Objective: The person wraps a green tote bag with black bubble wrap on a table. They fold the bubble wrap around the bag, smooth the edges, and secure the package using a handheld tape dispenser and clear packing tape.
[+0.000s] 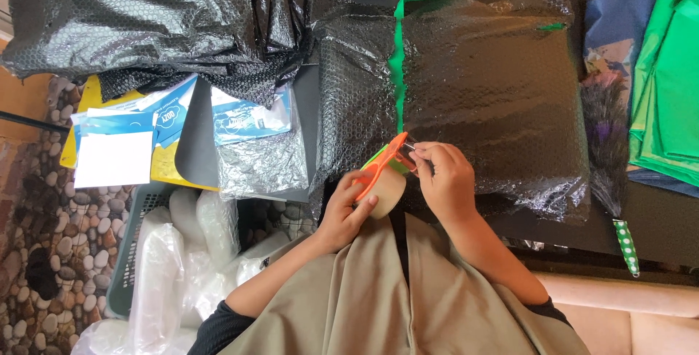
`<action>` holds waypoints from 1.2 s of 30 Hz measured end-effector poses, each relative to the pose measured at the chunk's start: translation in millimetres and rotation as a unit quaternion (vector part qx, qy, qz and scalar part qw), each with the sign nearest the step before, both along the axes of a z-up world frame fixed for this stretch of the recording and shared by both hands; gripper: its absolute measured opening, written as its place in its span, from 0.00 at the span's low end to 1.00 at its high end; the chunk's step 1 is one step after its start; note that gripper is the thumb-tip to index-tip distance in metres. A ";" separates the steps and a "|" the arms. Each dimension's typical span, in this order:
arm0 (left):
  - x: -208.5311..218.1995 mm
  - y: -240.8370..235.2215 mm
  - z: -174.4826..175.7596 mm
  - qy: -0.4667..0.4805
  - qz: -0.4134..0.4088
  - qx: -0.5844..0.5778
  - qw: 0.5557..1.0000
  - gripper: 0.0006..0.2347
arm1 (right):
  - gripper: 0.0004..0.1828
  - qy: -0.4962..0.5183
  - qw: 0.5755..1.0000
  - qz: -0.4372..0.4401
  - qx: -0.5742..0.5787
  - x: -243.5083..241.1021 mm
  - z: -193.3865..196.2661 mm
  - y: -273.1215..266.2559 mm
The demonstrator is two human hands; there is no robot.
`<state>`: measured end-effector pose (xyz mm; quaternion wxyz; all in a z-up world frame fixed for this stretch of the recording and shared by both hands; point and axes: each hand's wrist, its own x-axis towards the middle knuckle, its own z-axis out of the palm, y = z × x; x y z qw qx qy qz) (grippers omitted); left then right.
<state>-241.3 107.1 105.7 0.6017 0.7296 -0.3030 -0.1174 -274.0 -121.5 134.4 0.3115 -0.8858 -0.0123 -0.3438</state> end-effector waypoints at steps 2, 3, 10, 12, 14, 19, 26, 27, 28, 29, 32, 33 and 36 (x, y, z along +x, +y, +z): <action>0.4 1.7 -15.3 -0.007 0.002 -0.008 1.000 0.14 | 0.07 -0.001 0.999 -0.019 -0.027 0.1 -4.1 5.1; 0.6 3.7 -26.8 -0.010 0.010 -0.006 1.000 0.15 | 0.06 0.013 0.998 -0.032 -0.044 -0.3 -2.9 8.0; 4.2 12.0 -40.7 -0.007 0.040 0.011 0.999 0.18 | 0.08 0.056 0.992 -0.067 -0.092 -0.8 -9.5 18.5; 2.8 11.9 -42.9 0.024 0.044 0.011 0.999 0.17 | 0.07 0.063 0.995 -0.054 -0.059 -9.0 -3.4 30.9; 4.4 12.0 -38.2 0.055 0.049 0.010 0.997 0.16 | 0.05 0.069 0.997 -0.040 -0.025 -10.5 5.5 38.6; 11.7 18.9 -28.4 0.005 0.033 -0.002 0.999 0.18 | 0.06 0.077 0.991 0.041 0.103 -4.4 44.9 16.8; 7.9 25.4 -11.5 -0.061 -0.016 -0.006 0.998 0.24 | 0.05 0.151 0.932 0.078 0.321 -17.0 19.2 -13.9; 7.9 26.4 -6.9 -0.078 -0.005 0.011 0.997 0.25 | 0.04 0.144 0.932 0.083 0.322 -17.5 21.4 -14.2; 7.9 27.4 -2.2 -0.094 0.005 0.027 0.995 0.27 | 0.04 0.138 0.932 0.088 0.324 -17.9 23.7 -14.5; 8.9 28.7 -5.9 -0.094 0.003 0.027 0.995 0.27 | 0.04 0.138 0.932 0.087 0.324 -22.0 32.1 -18.0; 8.3 33.6 -19.0 -0.028 0.022 0.048 0.998 0.25 | 0.05 0.135 0.927 0.097 0.338 -31.2 47.6 -27.5; 8.1 35.0 -24.7 -0.019 0.014 0.032 0.999 0.25 | 0.05 0.131 0.920 0.110 0.352 -30.2 47.1 -30.8; 5.8 35.6 -23.1 0.005 0.013 0.031 0.999 0.24 | 0.05 0.131 0.915 0.125 0.361 -33.6 60.4 -35.4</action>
